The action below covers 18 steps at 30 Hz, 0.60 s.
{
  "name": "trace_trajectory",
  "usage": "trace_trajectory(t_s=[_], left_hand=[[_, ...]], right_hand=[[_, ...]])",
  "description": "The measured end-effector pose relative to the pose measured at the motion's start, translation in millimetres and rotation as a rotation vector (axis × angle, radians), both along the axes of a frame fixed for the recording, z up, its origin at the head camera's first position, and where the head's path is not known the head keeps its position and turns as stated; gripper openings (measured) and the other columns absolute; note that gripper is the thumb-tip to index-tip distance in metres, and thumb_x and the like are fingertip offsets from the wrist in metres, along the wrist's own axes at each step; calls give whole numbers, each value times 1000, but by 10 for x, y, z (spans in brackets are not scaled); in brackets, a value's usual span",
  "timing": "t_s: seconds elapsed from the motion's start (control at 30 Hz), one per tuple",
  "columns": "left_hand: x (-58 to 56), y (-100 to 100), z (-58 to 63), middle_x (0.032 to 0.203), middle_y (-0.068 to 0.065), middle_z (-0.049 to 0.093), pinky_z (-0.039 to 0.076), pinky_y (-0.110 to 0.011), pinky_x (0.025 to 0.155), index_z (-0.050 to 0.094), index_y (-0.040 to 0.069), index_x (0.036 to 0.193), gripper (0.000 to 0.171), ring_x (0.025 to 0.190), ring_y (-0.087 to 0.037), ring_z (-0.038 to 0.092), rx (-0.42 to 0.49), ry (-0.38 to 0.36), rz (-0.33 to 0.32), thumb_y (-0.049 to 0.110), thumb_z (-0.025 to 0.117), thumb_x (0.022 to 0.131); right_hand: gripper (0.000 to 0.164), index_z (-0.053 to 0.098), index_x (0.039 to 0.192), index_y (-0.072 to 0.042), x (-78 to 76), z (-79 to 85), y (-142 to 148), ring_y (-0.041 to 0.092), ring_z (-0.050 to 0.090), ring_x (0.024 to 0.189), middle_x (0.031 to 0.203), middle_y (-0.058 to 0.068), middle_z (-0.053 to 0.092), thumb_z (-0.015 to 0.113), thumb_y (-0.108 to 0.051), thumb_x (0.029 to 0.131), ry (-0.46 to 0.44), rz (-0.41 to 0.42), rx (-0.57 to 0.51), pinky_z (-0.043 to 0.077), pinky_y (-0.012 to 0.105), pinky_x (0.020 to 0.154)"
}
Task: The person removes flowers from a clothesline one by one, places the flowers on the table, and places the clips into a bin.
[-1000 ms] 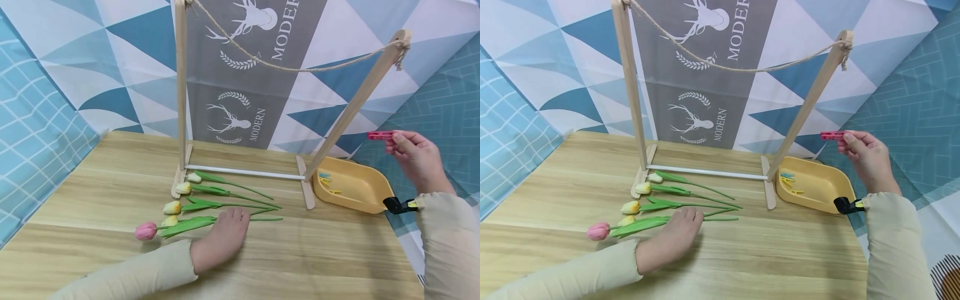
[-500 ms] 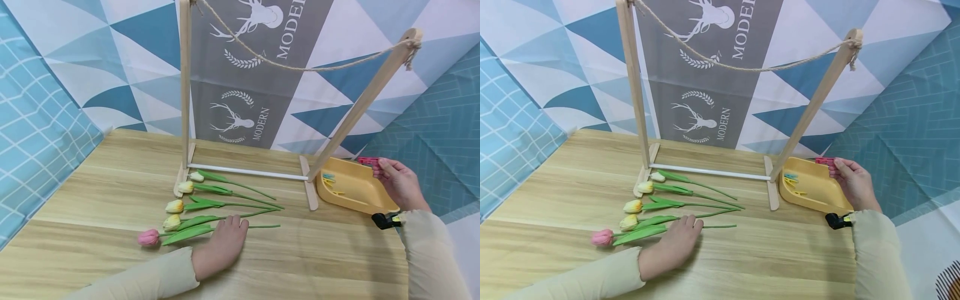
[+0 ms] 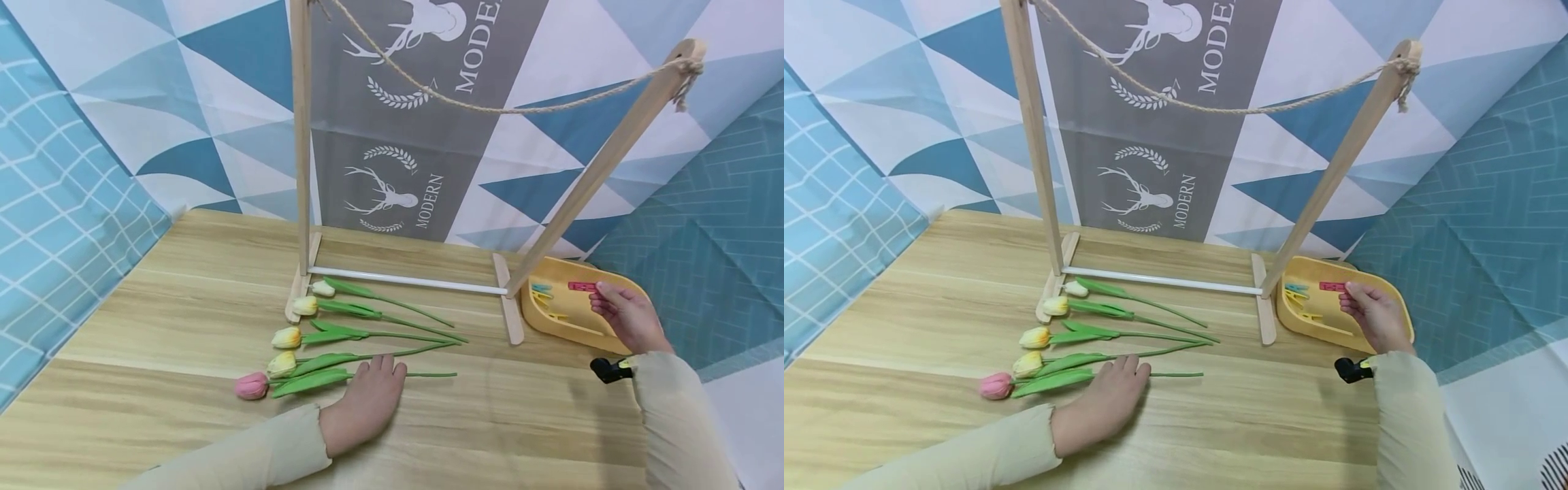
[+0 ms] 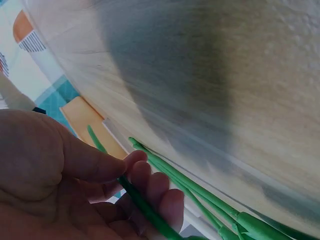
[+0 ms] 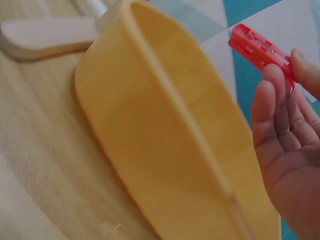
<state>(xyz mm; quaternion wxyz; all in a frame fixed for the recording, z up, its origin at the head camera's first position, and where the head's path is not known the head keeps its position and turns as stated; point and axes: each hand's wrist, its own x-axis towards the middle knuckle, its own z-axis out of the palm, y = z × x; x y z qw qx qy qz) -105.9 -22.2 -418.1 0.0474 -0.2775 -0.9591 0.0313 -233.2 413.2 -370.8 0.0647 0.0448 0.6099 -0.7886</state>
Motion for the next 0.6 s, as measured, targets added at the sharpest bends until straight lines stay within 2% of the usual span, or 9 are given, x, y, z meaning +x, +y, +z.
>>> trace_trajectory(t_s=[0.23, 0.27, 0.33, 0.43, 0.5, 0.6], left_hand=[[25, -9, 17, 85, -5, 48, 40, -28, 59, 53, 9, 93, 19, 78, -17, 49, -3, -49, 9, 11, 66, 80], [27, -8, 23, 85, -4, 48, 40, -29, 60, 53, 9, 94, 18, 78, -17, 50, -6, -51, 12, 10, 65, 81], [31, -6, 36, 86, -4, 49, 42, -29, 61, 54, 9, 95, 18, 79, -18, 51, -10, -58, 19, 9, 65, 81], [36, -1, 49, 86, -4, 50, 43, -30, 62, 55, 9, 96, 18, 79, -18, 52, -22, -72, 27, 8, 64, 81], [40, 4, 52, 87, -4, 50, 44, -30, 63, 56, 10, 96, 16, 80, -18, 52, -26, -81, 30, 8, 63, 82], [47, 12, 52, 87, -5, 52, 45, -31, 65, 56, 10, 96, 14, 82, -19, 53, -20, -92, 33, 7, 62, 83]], right_hand=[[10, 69, 90, -20, -27, -82, 13, 4, 64, 73, 79, -9, 68, 60, -25, 91, -172, -1, 289, 54, 19, 72], [12, 67, 94, -18, -40, -95, 6, 4, 65, 73, 79, -10, 68, 60, -26, 91, -185, -2, 338, 54, 19, 72], [25, 62, 110, -9, -70, -117, -21, 3, 65, 74, 77, -12, 67, 59, -27, 92, -208, -2, 457, 54, 21, 73], [49, 44, 131, 6, -126, -137, -70, 3, 66, 74, 76, -13, 66, 54, -25, 95, -260, 18, 626, 55, 23, 75], [57, 33, 137, 12, -157, -140, -95, 4, 66, 74, 75, -13, 65, 50, -24, 96, -307, 41, 704, 55, 23, 75], [55, 31, 138, 14, -191, -137, -103, 6, 66, 71, 74, -10, 64, 47, -20, 98, -367, 80, 772, 55, 22, 71]])
